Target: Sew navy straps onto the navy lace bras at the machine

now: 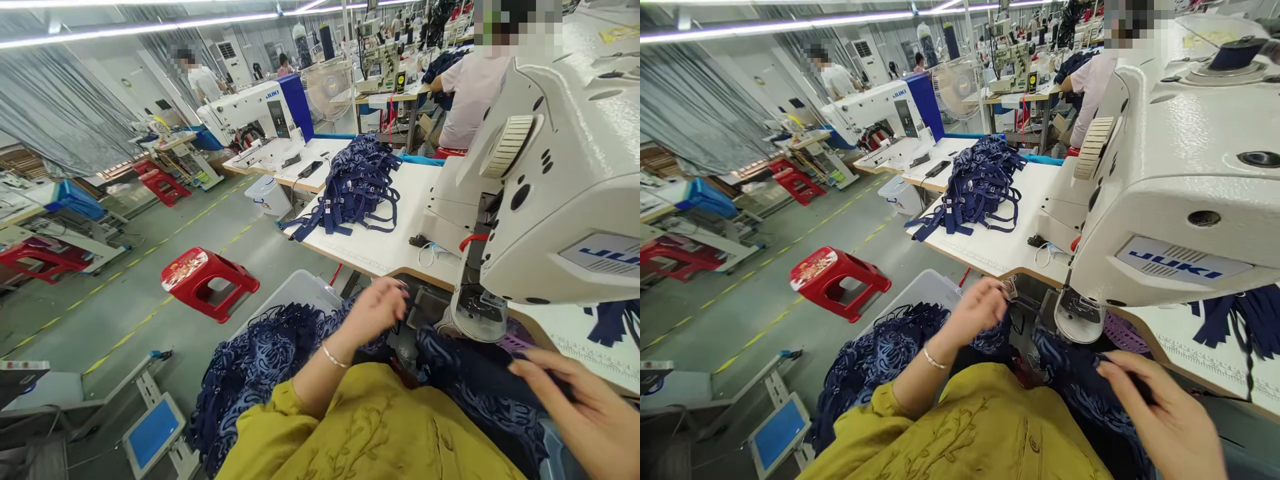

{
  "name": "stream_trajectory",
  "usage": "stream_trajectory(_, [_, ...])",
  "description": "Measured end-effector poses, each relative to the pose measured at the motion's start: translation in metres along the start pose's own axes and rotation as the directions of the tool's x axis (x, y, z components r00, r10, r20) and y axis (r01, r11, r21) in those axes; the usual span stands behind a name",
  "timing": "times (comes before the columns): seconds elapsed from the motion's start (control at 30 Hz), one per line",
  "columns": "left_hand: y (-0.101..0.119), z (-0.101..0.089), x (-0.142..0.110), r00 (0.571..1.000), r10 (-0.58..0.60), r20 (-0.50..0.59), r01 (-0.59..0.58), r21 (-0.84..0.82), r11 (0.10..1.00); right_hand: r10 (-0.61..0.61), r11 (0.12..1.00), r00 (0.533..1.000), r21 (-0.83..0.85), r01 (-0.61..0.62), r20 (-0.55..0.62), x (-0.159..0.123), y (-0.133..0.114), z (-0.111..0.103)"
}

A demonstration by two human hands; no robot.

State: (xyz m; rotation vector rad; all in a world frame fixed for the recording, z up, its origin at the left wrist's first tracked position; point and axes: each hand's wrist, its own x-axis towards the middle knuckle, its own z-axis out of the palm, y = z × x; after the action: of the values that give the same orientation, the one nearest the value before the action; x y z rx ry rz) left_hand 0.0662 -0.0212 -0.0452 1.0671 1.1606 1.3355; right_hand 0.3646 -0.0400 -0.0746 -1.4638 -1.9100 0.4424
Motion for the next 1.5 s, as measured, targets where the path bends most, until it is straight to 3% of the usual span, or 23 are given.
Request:
stream_trajectory(0.03, [-0.004, 0.018, -0.006, 0.984, -0.073, 0.162, 0.061, 0.079, 0.995, -0.098, 0.995, 0.994, -0.024, 0.099, 0.037, 0.006, -0.011, 0.007])
stream_trajectory(0.07, [-0.008, 0.033, -0.011, 0.963, -0.111, 0.244, 0.078, 0.139, 0.987, -0.187, 0.981, 0.982, -0.037, 0.189, 0.037, 0.010, -0.021, 0.014])
stream_trajectory(0.13, [-0.013, 0.053, -0.018, 0.938, -0.099, 0.331, 0.005, 0.273, 0.962, -0.326, 0.941, 0.944, -0.076, 0.329, 0.045, 0.015, -0.036, 0.024])
stream_trajectory(0.23, [-0.015, 0.063, -0.022, 0.939, 0.016, 0.344, -0.171, 0.423, 0.890, -0.390, 0.904, 0.921, -0.179, 0.388, 0.027, 0.013, -0.041, 0.031])
stream_trajectory(0.37, [-0.015, 0.062, -0.021, 0.945, 0.068, 0.321, -0.242, 0.543, 0.804, -0.455, 0.853, 0.890, -0.305, 0.423, -0.040, 0.009, -0.035, 0.031])
stream_trajectory(0.47, [-0.016, 0.062, -0.022, 0.926, 0.132, 0.354, -0.338, 0.621, 0.707, -0.520, 0.790, 0.853, -0.401, 0.463, -0.039, 0.009, -0.037, 0.032])
stream_trajectory(0.57, [-0.017, 0.061, -0.024, 0.878, 0.188, 0.441, -0.474, 0.738, 0.480, -0.561, 0.742, 0.828, -0.456, 0.492, -0.019, 0.010, -0.042, 0.032])
stream_trajectory(0.7, [-0.011, 0.058, -0.028, 0.729, 0.203, 0.653, -0.679, 0.728, 0.096, -0.548, 0.763, 0.836, -0.425, 0.488, -0.023, 0.007, -0.043, 0.032])
stream_trajectory(0.8, [-0.008, 0.056, -0.031, 0.661, 0.181, 0.728, -0.732, 0.679, -0.058, -0.488, 0.831, 0.872, -0.329, 0.449, -0.042, 0.005, -0.040, 0.035])
stream_trajectory(0.87, [-0.008, 0.057, -0.033, 0.664, 0.171, 0.728, -0.729, 0.681, -0.068, -0.439, 0.876, 0.898, -0.230, 0.424, -0.018, 0.004, -0.038, 0.038])
stream_trajectory(0.97, [-0.012, 0.057, -0.033, 0.724, 0.217, 0.654, -0.666, 0.746, -0.027, -0.400, 0.910, 0.916, -0.104, 0.400, 0.028, 0.002, -0.036, 0.041])
stream_trajectory(1.03, [-0.015, 0.057, -0.033, 0.740, 0.261, 0.619, -0.638, 0.770, -0.015, -0.348, 0.935, 0.936, -0.049, 0.350, 0.057, 0.001, -0.035, 0.040])
stream_trajectory(1.17, [-0.017, 0.057, -0.031, 0.692, 0.282, 0.664, -0.688, 0.726, -0.022, -0.263, 0.965, 0.960, 0.029, 0.261, 0.093, 0.000, -0.035, 0.034])
stream_trajectory(1.27, [-0.019, 0.058, -0.031, 0.687, 0.271, 0.674, -0.699, 0.715, -0.007, -0.243, 0.969, 0.967, 0.065, 0.239, 0.071, -0.001, -0.032, 0.030])
stream_trajectory(1.4, [-0.020, 0.064, -0.033, 0.705, 0.271, 0.656, -0.692, 0.719, 0.061, 0.009, 0.995, 1.000, 0.096, -0.009, -0.003, -0.002, -0.031, 0.026])
stream_trajectory(1.5, [-0.018, 0.065, -0.035, 0.684, 0.266, 0.680, -0.719, 0.690, 0.084, 0.208, 0.967, 0.977, 0.162, -0.197, -0.054, -0.003, -0.031, 0.026])
